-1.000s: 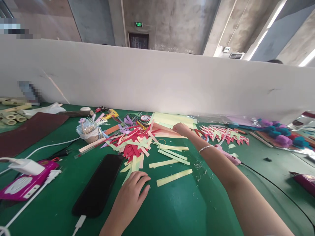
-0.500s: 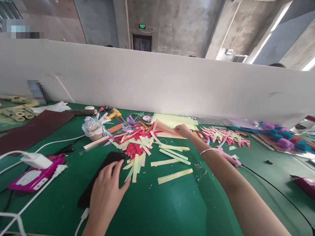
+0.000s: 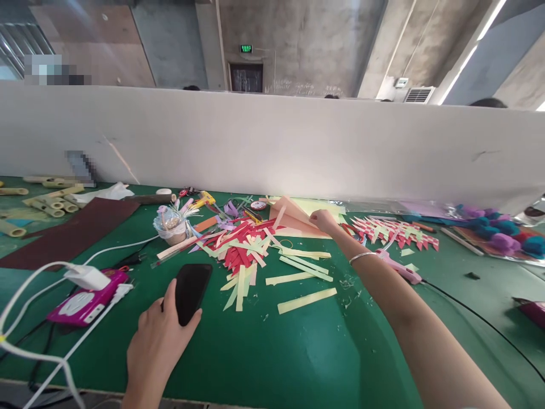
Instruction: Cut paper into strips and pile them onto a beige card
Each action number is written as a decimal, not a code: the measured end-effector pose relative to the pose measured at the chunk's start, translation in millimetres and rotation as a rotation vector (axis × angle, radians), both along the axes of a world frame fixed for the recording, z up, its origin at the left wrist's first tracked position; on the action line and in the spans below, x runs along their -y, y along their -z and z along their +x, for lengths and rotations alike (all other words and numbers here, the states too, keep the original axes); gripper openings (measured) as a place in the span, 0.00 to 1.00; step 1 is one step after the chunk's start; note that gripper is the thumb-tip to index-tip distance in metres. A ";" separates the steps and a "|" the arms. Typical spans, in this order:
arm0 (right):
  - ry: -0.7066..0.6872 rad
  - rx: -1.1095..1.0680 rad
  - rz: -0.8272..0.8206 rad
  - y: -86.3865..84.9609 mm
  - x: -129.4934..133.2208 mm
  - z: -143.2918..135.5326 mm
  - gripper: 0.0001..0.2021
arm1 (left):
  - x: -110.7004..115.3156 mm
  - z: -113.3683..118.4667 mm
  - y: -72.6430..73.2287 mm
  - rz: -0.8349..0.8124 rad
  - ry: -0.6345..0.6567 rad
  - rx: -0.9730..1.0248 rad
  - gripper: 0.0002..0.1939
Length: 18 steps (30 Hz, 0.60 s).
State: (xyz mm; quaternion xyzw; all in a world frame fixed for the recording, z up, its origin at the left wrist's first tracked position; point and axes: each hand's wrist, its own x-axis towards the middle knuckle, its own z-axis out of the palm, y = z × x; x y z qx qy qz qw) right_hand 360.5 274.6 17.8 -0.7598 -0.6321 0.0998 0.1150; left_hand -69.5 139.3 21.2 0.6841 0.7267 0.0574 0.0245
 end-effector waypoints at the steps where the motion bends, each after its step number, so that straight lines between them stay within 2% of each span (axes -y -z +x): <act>1: 0.014 -0.009 0.005 -0.7 -0.6 1.3 0.15 | -1.4 -4.2 -0.4 -0.004 -0.018 -0.005 0.41; 8: 0.070 -0.086 0.011 3.6 -5.7 2.9 0.14 | -7.2 -16.3 -4.6 -0.044 -0.068 -0.007 0.42; 18: 0.021 -0.204 0.093 14.9 3.5 15.2 0.15 | -7.8 -19.7 -4.4 -0.026 -0.060 0.021 0.43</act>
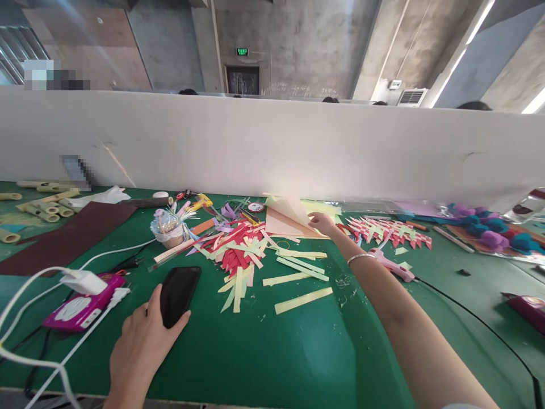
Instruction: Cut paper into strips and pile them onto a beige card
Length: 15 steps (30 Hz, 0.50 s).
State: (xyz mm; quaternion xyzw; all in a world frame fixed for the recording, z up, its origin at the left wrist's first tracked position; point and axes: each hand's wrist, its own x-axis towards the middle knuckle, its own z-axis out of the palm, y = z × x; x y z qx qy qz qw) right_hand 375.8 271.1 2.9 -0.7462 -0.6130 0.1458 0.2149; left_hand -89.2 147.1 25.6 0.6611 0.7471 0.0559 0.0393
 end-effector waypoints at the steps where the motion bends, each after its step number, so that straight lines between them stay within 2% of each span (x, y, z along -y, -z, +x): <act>1: -0.001 -0.003 0.023 -0.1 0.4 -0.5 0.15 | -0.2 -0.3 0.3 0.000 -0.004 0.001 0.43; 4: -0.001 0.007 0.113 -4.1 2.5 -1.7 0.13 | -1.1 0.2 0.3 -0.007 -0.006 0.003 0.43; 8: -0.011 0.037 0.241 -15.9 9.3 -0.3 0.16 | -2.2 2.2 -1.2 -0.018 -0.008 0.000 0.43; 15: -0.070 0.085 0.377 -38.7 24.3 0.1 0.09 | -2.3 1.1 0.0 -0.030 -0.008 -0.009 0.43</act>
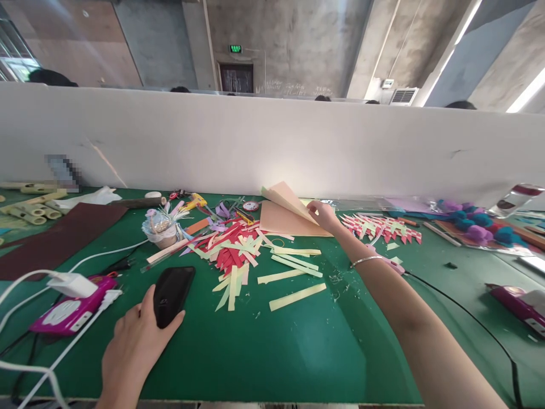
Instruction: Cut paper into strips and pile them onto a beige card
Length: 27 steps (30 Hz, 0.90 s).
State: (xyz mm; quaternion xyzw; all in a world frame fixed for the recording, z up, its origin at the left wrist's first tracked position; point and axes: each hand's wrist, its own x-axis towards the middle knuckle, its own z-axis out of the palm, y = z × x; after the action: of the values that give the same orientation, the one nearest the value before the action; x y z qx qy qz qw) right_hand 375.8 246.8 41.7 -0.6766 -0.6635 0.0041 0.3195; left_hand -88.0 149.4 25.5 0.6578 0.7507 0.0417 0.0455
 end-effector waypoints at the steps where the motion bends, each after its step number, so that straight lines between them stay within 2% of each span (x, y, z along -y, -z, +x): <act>1: 0.005 -0.001 0.026 -3.2 1.6 0.0 0.09 | 0.0 -0.3 0.5 0.004 0.002 0.000 0.43; 7: 0.058 -0.039 0.182 -20.5 7.5 0.6 0.09 | 0.0 -0.5 3.0 0.036 0.013 -0.012 0.43; 13: 0.089 -0.084 0.325 -40.5 14.5 -3.6 0.07 | 0.6 -1.4 4.0 0.001 0.006 -0.009 0.43; 17: 0.097 -0.110 0.408 -63.3 16.9 -7.5 0.07 | 0.5 1.4 -0.5 -0.028 -0.007 -0.003 0.43; 21: 0.053 -0.179 0.524 -94.2 20.8 -16.8 0.06 | -1.2 0.4 -1.6 -0.044 -0.009 0.017 0.44; 24: -0.002 -0.121 0.640 -115.2 40.8 -36.7 0.06 | -0.4 -0.1 0.6 0.033 0.041 -0.011 0.44; 27: -0.090 0.067 0.764 -124.8 84.0 -70.9 0.07 | 7.9 10.1 -4.5 0.267 0.154 0.002 0.42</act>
State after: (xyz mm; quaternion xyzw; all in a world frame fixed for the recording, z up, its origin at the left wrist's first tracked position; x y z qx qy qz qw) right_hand 304.9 162.9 166.5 -0.4789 -0.6561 -0.2513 0.5263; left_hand -77.9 141.5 30.0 0.7136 0.6857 0.1382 -0.0386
